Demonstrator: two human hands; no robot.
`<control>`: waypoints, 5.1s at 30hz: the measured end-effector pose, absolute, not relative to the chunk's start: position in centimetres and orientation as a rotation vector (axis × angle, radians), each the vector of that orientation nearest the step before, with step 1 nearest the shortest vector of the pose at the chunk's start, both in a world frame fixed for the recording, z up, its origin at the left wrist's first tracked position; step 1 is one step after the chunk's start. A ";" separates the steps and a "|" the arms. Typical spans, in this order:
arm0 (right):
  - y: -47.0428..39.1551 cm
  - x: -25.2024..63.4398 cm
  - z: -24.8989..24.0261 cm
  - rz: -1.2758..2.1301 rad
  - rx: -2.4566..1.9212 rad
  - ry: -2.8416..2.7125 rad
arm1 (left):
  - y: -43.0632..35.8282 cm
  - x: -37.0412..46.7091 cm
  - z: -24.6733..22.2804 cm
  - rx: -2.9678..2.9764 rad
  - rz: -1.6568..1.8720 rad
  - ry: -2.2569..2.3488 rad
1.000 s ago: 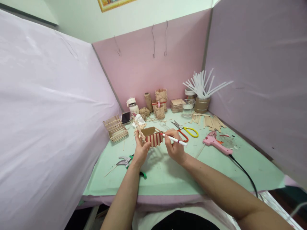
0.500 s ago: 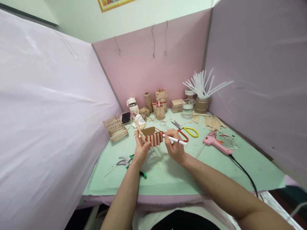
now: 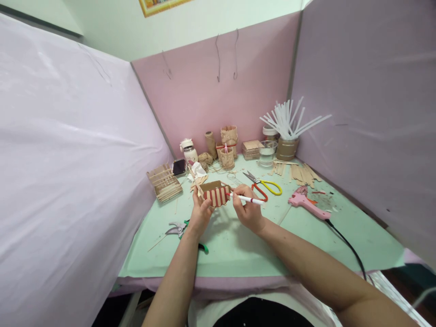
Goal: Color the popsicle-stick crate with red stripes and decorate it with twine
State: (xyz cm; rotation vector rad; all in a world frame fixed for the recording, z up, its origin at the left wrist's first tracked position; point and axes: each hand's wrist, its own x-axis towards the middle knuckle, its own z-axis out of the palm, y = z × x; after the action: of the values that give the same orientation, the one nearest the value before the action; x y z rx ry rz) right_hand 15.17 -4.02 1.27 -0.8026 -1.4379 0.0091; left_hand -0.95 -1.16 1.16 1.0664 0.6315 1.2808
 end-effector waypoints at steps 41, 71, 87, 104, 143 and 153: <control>-4.0 15.3 1.7 -0.096 -0.804 -1.548 | -0.8 -0.9 0.8 1.060 1.302 0.631; -4.0 15.3 1.7 -0.102 -0.826 -1.540 | -0.7 -1.0 0.4 1.046 1.293 0.675; -4.3 14.9 1.5 -0.074 -0.834 -1.593 | -0.7 -1.0 1.3 0.931 1.309 0.676; -4.0 15.5 1.9 -0.043 -0.844 -1.387 | -0.7 -1.0 0.7 1.032 1.297 0.630; -3.8 15.4 2.1 0.256 -0.975 -1.271 | -1.3 -0.5 1.6 1.036 1.352 0.630; -3.9 15.4 2.1 0.205 -0.997 -1.319 | -1.1 -0.6 1.5 1.001 1.363 0.661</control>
State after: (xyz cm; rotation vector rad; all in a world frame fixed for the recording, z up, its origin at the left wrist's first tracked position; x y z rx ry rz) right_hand 15.44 -3.87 2.13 -0.9970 -1.3190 0.2053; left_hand -0.59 -1.13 1.48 1.0012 0.6606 1.3627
